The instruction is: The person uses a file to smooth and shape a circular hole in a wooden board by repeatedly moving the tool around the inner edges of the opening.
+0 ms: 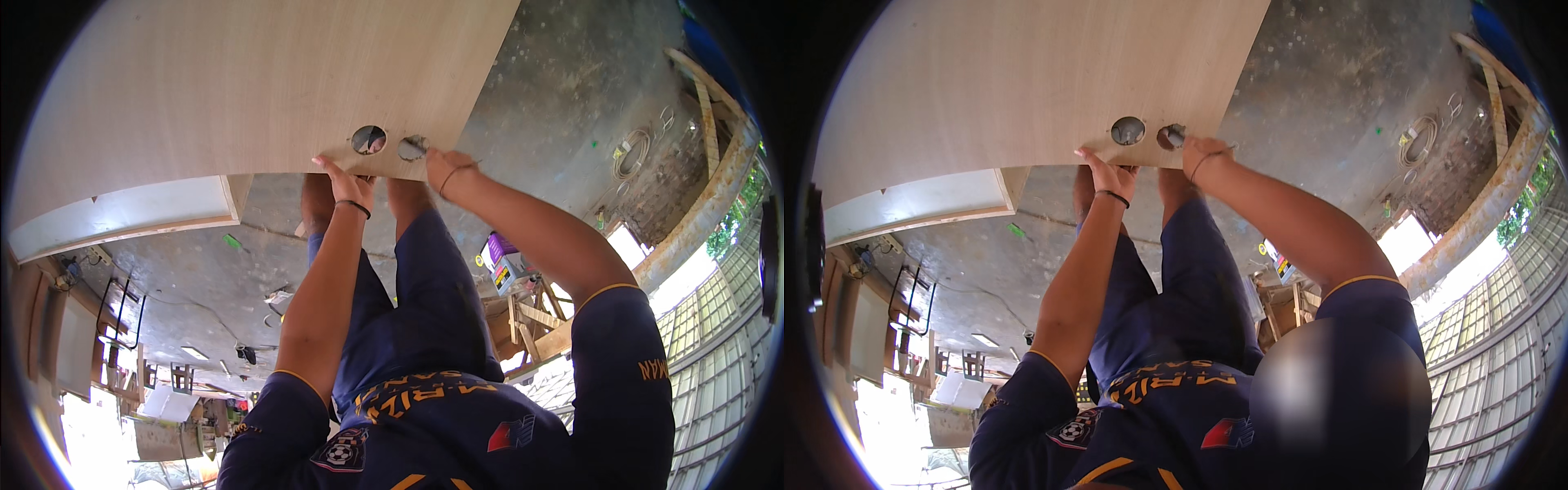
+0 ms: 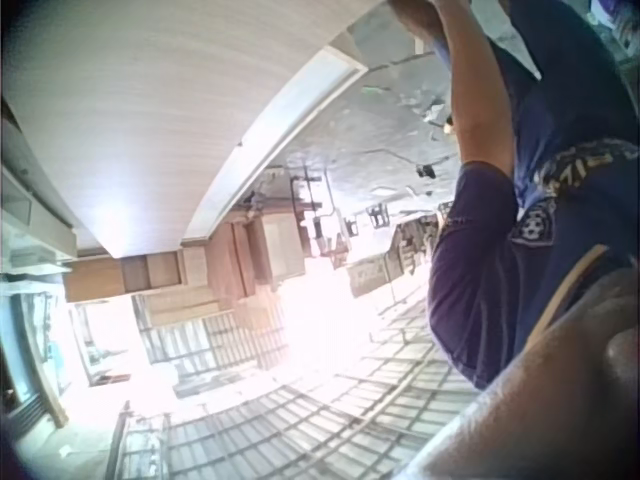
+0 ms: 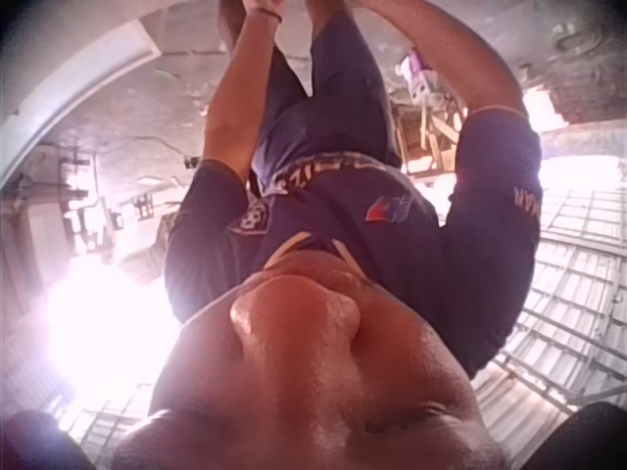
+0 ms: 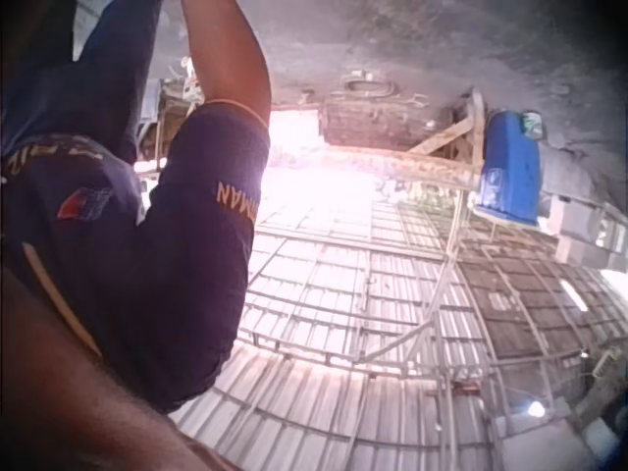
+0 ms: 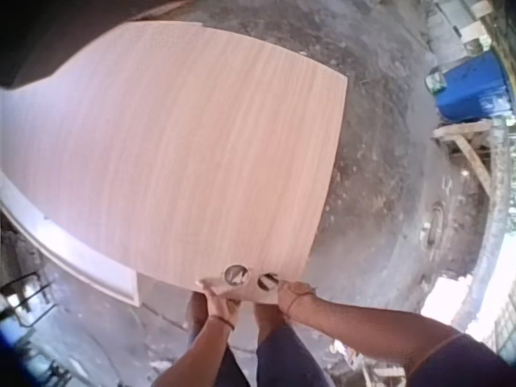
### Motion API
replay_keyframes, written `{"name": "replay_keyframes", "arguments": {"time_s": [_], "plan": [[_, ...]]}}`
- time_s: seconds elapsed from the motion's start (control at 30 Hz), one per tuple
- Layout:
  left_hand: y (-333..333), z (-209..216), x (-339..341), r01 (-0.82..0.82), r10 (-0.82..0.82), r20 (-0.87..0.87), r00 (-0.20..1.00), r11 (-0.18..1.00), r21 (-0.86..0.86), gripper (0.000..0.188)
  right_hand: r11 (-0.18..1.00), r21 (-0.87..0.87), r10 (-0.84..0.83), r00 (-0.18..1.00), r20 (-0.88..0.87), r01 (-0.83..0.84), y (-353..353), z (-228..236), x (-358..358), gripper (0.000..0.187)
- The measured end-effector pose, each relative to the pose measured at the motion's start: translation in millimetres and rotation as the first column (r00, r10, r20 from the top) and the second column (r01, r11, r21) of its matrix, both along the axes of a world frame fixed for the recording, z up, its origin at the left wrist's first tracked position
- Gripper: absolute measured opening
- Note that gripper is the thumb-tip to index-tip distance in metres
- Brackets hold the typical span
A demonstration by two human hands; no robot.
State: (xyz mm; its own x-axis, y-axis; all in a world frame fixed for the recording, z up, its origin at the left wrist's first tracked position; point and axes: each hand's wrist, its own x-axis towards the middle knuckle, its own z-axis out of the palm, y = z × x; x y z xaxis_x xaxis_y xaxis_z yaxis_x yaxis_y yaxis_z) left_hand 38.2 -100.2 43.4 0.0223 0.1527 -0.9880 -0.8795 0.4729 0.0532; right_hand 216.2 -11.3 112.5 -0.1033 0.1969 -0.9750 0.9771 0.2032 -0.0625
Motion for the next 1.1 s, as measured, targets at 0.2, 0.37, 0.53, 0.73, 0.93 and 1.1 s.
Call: {"name": "replay_keyframes", "arguments": {"time_s": [0.2, 0.37, 0.53, 0.73, 0.93, 1.1], "plan": [[1, -1, 1, -0.021, 0.021, -0.02, 1.0, 1.0, -0.011, 0.095, 0.868, -0.295, -0.36, 0.915, 0.183, 0.401, 10, 14, 16, 0.021], [1, 0, 3, -0.043, 0.043, -0.036, 0.998, 0.999, -0.019, 0.096, -0.195, -0.255, -0.926, -0.093, 0.365, 0.947, -24, 28, -13, 0.014], [-7, -4, -2, 0.006, -0.007, 0.024, 1.0, 0.999, 0.04, 0.103, -0.887, -0.188, -0.461, -0.79, 0.404, 0.421, -42, 5, -42, 0.011], [-4, -9, -4, 0.019, -0.023, -0.06, 0.998, 0.997, -0.075, 0.099, -0.858, -0.243, -0.513, -0.724, 0.461, 0.453, -34, 40, -1, 0.017], [-26, 19, 5, 0.42, -0.485, -0.246, 0.839, 0.865, -0.275, 0.066, -0.446, -0.337, -0.89, -0.369, 0.269, 0.829, -46, 93, 33, 0.025], [-33, 52, 41, 0.765, -0.744, -0.222, 0.631, 0.644, 0.019, 0.038, -0.328, -0.254, -0.939, -0.285, 0.193, 0.91, -71, 118, 70, 0.023]]}}
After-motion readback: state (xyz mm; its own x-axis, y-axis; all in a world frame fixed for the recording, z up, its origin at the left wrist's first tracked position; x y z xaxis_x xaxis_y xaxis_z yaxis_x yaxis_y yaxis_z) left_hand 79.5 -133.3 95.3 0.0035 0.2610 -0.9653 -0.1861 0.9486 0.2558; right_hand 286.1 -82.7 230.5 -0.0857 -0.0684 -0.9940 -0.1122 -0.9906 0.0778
